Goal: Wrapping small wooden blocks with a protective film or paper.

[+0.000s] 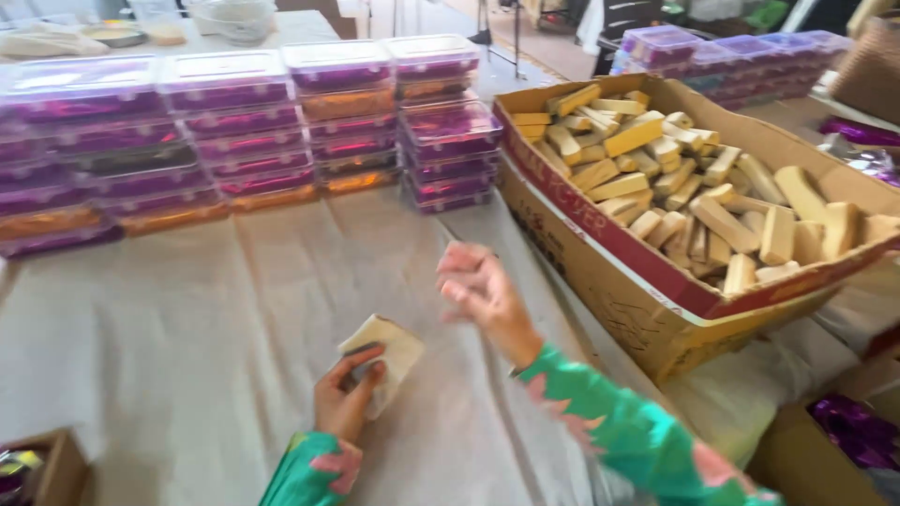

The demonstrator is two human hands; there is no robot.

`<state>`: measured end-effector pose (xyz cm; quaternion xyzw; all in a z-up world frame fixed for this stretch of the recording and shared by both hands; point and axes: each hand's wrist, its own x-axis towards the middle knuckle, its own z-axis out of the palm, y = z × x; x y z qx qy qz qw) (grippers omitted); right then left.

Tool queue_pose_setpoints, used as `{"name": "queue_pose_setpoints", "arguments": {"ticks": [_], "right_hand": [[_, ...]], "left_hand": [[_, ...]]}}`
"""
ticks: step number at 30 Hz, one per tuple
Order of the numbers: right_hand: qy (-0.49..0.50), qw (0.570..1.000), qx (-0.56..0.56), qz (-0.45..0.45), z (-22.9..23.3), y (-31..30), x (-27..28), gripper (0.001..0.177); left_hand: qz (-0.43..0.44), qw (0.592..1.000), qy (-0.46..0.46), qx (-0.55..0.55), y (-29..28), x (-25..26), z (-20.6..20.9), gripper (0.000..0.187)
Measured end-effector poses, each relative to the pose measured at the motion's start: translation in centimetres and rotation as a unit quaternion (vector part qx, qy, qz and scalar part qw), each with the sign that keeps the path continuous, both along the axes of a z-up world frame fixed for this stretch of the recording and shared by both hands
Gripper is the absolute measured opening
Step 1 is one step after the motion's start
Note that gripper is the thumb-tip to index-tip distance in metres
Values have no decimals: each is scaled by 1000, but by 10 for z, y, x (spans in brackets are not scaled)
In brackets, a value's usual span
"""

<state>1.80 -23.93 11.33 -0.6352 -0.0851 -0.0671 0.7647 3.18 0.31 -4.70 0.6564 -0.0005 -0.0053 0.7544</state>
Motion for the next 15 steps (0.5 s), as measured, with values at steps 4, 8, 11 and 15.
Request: {"name": "queue_pose_setpoints", "arguments": {"ticks": [4, 8, 11, 15], "right_hand": [[-299, 948, -103, -34, 96, -101, 5, 40], [-465, 528, -643, -304, 153, -230, 27, 26], [-372, 335, -810, -306, 140, -311, 52, 43], [-225, 232, -892, -317, 104, -380, 75, 70]], "left_hand": [[39, 993, 19, 114, -2, -7, -1, 29], [29, 988, -29, 151, -6, -18, 26, 27], [5, 993, -55, 103, -6, -16, 12, 21], [-35, 988, -74, 130, -7, -14, 6, 19]]}}
